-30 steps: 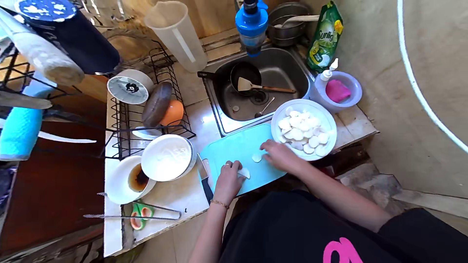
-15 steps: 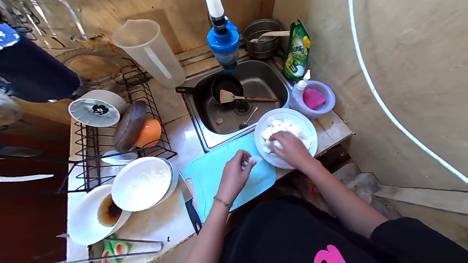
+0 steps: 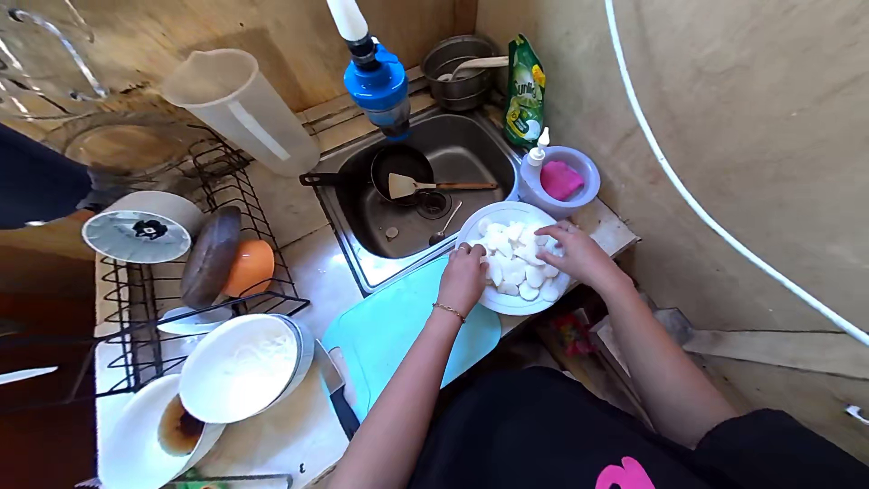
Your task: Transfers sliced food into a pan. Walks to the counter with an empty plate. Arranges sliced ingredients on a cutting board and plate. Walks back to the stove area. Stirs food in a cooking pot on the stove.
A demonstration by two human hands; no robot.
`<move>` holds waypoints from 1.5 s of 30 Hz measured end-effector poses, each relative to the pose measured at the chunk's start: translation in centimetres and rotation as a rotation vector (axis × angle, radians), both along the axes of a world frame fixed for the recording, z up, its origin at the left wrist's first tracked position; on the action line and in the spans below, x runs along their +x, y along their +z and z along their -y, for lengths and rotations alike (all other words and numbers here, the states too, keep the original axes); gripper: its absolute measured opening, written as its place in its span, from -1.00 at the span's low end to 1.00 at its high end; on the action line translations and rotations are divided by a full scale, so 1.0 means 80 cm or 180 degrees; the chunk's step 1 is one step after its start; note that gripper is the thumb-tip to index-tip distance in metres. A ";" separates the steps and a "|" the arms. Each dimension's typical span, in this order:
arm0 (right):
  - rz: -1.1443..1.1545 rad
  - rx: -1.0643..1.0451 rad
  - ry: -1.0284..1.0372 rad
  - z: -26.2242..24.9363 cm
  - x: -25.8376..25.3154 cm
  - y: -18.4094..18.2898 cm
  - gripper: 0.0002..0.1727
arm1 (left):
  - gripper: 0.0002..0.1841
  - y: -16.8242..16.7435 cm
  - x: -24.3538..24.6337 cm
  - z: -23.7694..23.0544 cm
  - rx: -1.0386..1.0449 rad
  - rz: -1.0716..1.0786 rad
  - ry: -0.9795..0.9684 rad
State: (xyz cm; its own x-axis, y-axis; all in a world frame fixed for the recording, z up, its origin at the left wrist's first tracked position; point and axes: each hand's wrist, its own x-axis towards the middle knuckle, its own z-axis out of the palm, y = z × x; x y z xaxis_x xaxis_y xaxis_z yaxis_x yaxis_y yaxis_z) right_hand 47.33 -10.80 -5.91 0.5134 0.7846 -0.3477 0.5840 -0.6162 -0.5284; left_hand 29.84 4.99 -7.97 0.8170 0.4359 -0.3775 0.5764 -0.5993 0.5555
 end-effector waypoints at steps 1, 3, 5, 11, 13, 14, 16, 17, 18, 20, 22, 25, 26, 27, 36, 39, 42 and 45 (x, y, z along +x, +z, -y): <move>-0.0081 -0.0232 -0.0044 0.009 -0.005 0.001 -0.34 | -0.62 0.002 -0.002 0.000 -0.0078 -0.0072 -0.0018; -0.0239 -0.0563 -0.0035 0.020 -0.021 0.001 -0.12 | -0.55 0.006 -0.007 0.000 -0.0223 -0.0189 -0.0009; -0.0274 -0.0639 -0.0040 0.019 -0.040 0.000 -0.09 | -0.52 0.008 -0.009 -0.002 -0.0335 -0.0257 0.0022; -0.0098 0.0293 -0.0269 0.012 -0.044 -0.025 -0.58 | -0.65 0.006 -0.007 -0.010 -0.0466 0.0428 0.0271; -0.0102 0.0410 -0.0236 0.008 -0.035 -0.020 -0.62 | -0.68 0.000 -0.006 -0.012 -0.0467 0.0570 0.0369; -0.0092 0.0306 -0.0209 0.004 -0.031 -0.016 -0.60 | -0.68 -0.002 -0.004 -0.013 -0.0446 0.0541 0.0341; 0.0008 0.0074 -0.0276 -0.009 -0.025 -0.007 -0.50 | -0.67 -0.002 0.000 -0.013 -0.0355 0.0516 0.0279; 0.0068 0.0002 -0.0358 -0.016 -0.025 -0.006 -0.45 | -0.66 -0.001 0.000 -0.013 -0.0311 0.0545 0.0279; 0.0111 -0.0033 -0.0417 -0.023 -0.027 -0.007 -0.40 | -0.66 0.000 -0.002 -0.013 -0.0279 0.0606 0.0311; 0.0141 -0.0057 -0.0435 -0.034 -0.035 -0.012 -0.39 | -0.65 0.003 -0.012 -0.014 -0.0275 0.0728 0.0394; 0.0134 0.0014 -0.0427 -0.040 -0.040 -0.004 -0.45 | -0.64 0.005 -0.030 -0.018 -0.0278 0.0853 0.0487; 0.0132 -0.0040 -0.0347 -0.043 -0.034 0.008 -0.38 | -0.65 -0.001 -0.069 -0.021 -0.0212 0.1151 0.0726; 0.0129 -0.0117 -0.0300 -0.043 -0.032 0.007 -0.37 | -0.64 -0.002 -0.084 -0.021 -0.0196 0.1216 0.0821; 0.0143 -0.0212 -0.0250 -0.044 -0.032 0.003 -0.36 | -0.65 -0.001 -0.099 -0.020 -0.0176 0.1268 0.0913; 0.0180 -0.0141 -0.0098 -0.055 -0.031 -0.004 -0.51 | -0.61 -0.019 -0.226 0.017 0.0276 0.1637 0.1597; -0.0210 0.0386 -0.0225 -0.052 -0.012 -0.007 -0.57 | -0.59 -0.022 -0.254 0.028 0.0356 0.1693 0.1810; -0.0399 0.0503 -0.0133 -0.054 -0.002 -0.010 -0.60 | -0.58 -0.024 -0.270 0.032 0.0434 0.1753 0.1980; -0.0547 0.0456 -0.0043 -0.055 0.000 -0.010 -0.63 | -0.58 -0.023 -0.276 0.034 0.0509 0.1747 0.2023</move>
